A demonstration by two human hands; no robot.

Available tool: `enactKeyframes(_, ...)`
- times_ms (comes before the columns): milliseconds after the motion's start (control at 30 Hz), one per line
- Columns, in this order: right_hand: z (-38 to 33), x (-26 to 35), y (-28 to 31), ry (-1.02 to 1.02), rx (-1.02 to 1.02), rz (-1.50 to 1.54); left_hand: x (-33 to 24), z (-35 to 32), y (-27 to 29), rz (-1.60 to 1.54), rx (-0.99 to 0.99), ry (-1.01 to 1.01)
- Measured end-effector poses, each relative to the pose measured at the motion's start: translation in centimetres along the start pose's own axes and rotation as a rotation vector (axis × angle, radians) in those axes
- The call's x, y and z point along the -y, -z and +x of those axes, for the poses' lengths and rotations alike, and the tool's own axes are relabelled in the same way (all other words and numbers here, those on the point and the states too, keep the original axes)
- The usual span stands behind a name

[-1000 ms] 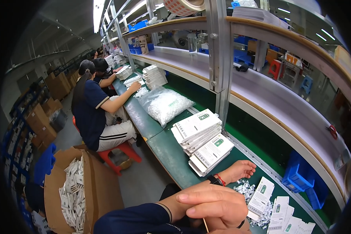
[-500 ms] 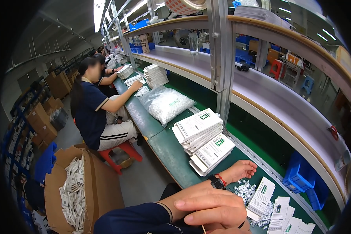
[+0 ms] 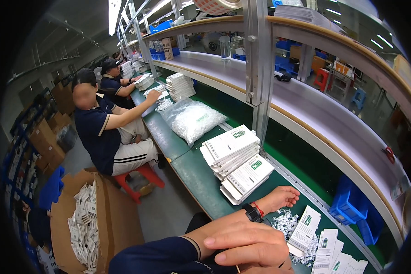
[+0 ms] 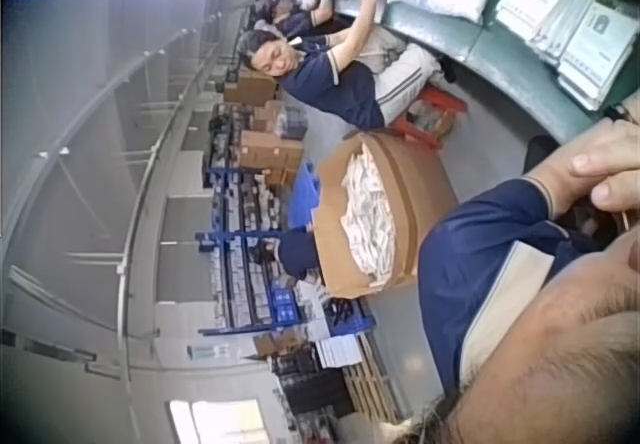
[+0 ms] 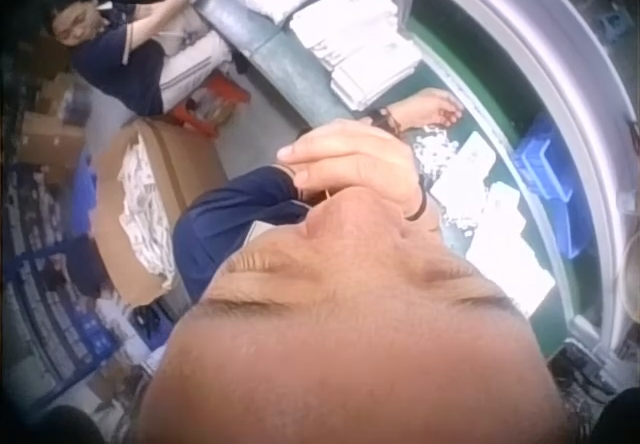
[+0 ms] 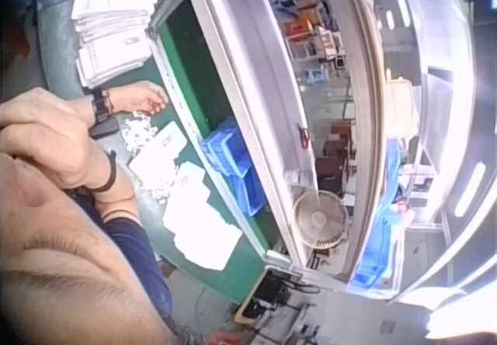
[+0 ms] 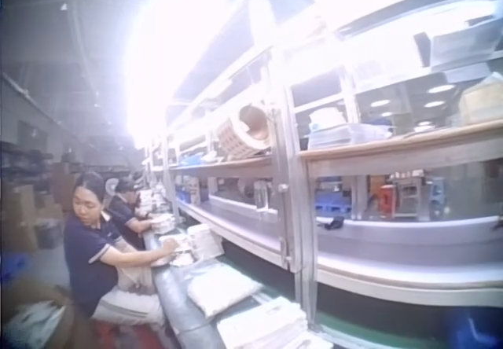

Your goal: Assembling small electronic components and placing them into boxes at a factory workbench.

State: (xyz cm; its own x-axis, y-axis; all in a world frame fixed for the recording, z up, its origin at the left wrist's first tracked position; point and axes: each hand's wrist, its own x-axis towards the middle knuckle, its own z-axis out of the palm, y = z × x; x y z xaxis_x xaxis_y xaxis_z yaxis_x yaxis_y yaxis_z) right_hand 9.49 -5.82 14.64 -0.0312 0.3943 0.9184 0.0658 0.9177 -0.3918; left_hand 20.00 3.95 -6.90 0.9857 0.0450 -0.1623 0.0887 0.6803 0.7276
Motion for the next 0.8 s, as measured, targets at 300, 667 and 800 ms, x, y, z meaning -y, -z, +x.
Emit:
enactKeyframes(300,-0.1,0.1,0.3,-0.084,0.05,-0.044,0.3,0.3,0.2,0.007,-0.004,-0.011)
enactKeyframes(667,0.5,0.2,-0.2,-0.23,0.31,0.002,0.0,-0.3,0.1,-0.007,-0.055,-0.062)
enactKeyframes(800,-0.4,-0.5,-1.5,-0.227,0.212,0.114,0.0,0.4,-1.0,0.013,-0.023,-0.038)
